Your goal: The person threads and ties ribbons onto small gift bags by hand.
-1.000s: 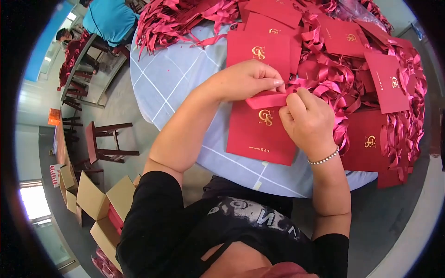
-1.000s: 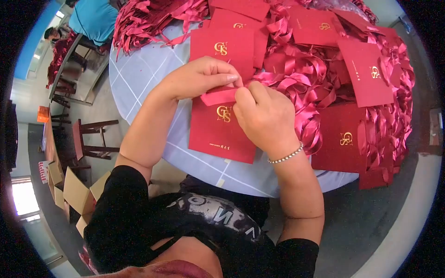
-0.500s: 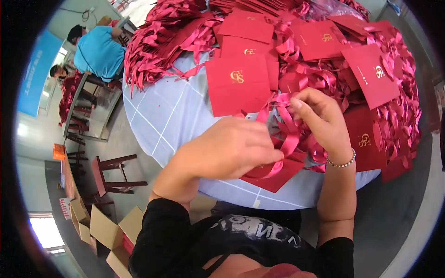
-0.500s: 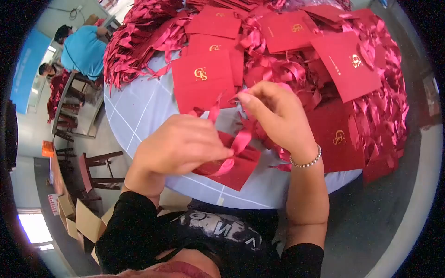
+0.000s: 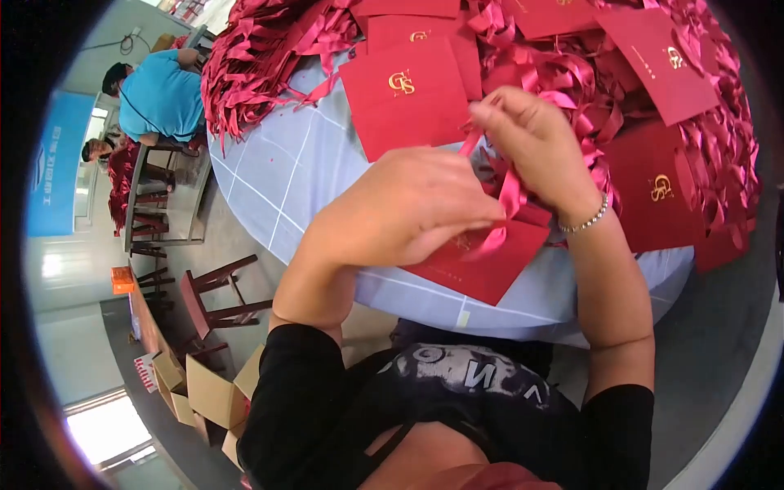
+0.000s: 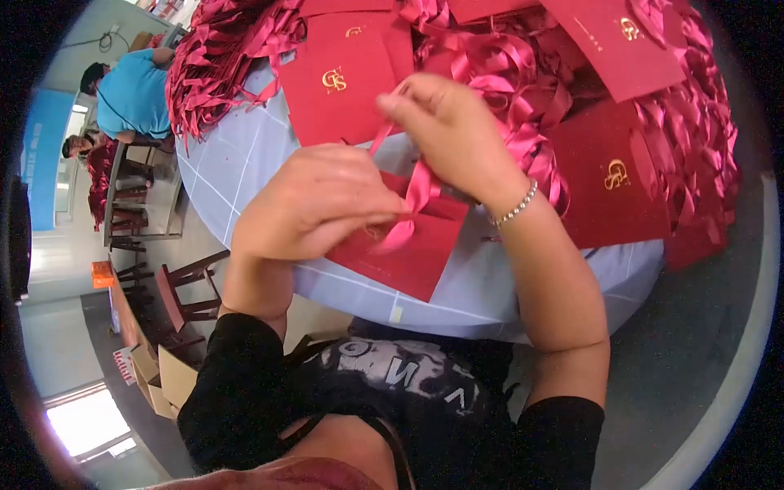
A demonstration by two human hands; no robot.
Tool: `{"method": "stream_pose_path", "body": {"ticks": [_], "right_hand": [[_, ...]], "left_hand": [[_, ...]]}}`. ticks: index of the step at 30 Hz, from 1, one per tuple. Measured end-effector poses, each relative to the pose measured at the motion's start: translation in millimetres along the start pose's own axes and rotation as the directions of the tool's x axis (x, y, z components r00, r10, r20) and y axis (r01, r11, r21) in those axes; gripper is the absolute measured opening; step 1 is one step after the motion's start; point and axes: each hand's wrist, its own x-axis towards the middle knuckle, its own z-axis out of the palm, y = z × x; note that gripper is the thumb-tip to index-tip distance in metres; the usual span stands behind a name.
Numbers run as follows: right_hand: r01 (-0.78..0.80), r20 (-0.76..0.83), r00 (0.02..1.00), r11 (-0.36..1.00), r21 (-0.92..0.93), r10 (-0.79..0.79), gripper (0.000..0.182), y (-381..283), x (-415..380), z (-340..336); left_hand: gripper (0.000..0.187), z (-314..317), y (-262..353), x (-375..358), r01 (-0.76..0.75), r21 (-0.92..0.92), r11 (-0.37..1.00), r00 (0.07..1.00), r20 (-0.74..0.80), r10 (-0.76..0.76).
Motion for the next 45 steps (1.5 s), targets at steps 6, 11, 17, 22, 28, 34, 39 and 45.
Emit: {"method": "stream_pose_path", "body": {"ticks": [6, 11, 17, 22, 28, 34, 39, 45], "right_hand": [[0.075, -0.275, 0.948, 0.955, -0.287, -0.158, 0.031, 12.0, 16.6, -27.5], [0.164, -0.364, 0.894, 0.948, -0.273, -0.26, 0.027, 13.4, 12.7, -23.4], [0.34, -0.502, 0.783, 0.929, -0.148, -0.367, 0.021, -15.1, 5.6, -22.0], [0.179, -0.148, 0.96, 0.93, -0.322, -0.236, 0.022, -28.6, -11.2, -24.9], [0.404, 0.329, 0.913, 0.645, -0.649, -0.241, 0.031, -19.5, -29.3, -2.8], [0.281, 0.31, 0.941, 0.822, -0.495, -0.135, 0.022, -26.1, -31.1, 2.8], [0.57, 0.246, 0.8, 0.565, -0.597, -0.547, 0.016, -50.2, -32.5, -5.7], [0.641, 0.263, 0.67, 0.362, -0.677, -0.694, 0.017, -51.6, -34.3, 6.0]], "left_hand": [[0.01, 2.1, 1.6, 3.0, 0.242, -0.072, 0.968, 0.965, -0.087, -0.247], [0.01, 2.5, -5.3, 3.4, 0.483, -0.41, 0.774, 0.845, -0.015, -0.535], [0.009, -10.6, -27.8, -5.1, 0.386, -0.738, 0.554, 0.725, -0.129, -0.676], [0.009, -11.0, -51.7, -11.9, 0.333, -0.663, 0.67, 0.687, -0.317, -0.654], [0.012, -6.9, -51.1, -10.7, 0.477, -0.616, 0.626, 0.664, -0.214, -0.717], [0.016, -6.3, -60.4, -9.8, 0.434, -0.586, 0.684, 0.71, -0.245, -0.66], [0.043, -8.6, -58.9, -5.1, 0.27, -0.778, 0.568, 0.631, -0.303, -0.715], [0.05, -12.9, -45.9, -10.3, 0.319, -0.863, 0.392, 0.587, -0.145, -0.797]]}}
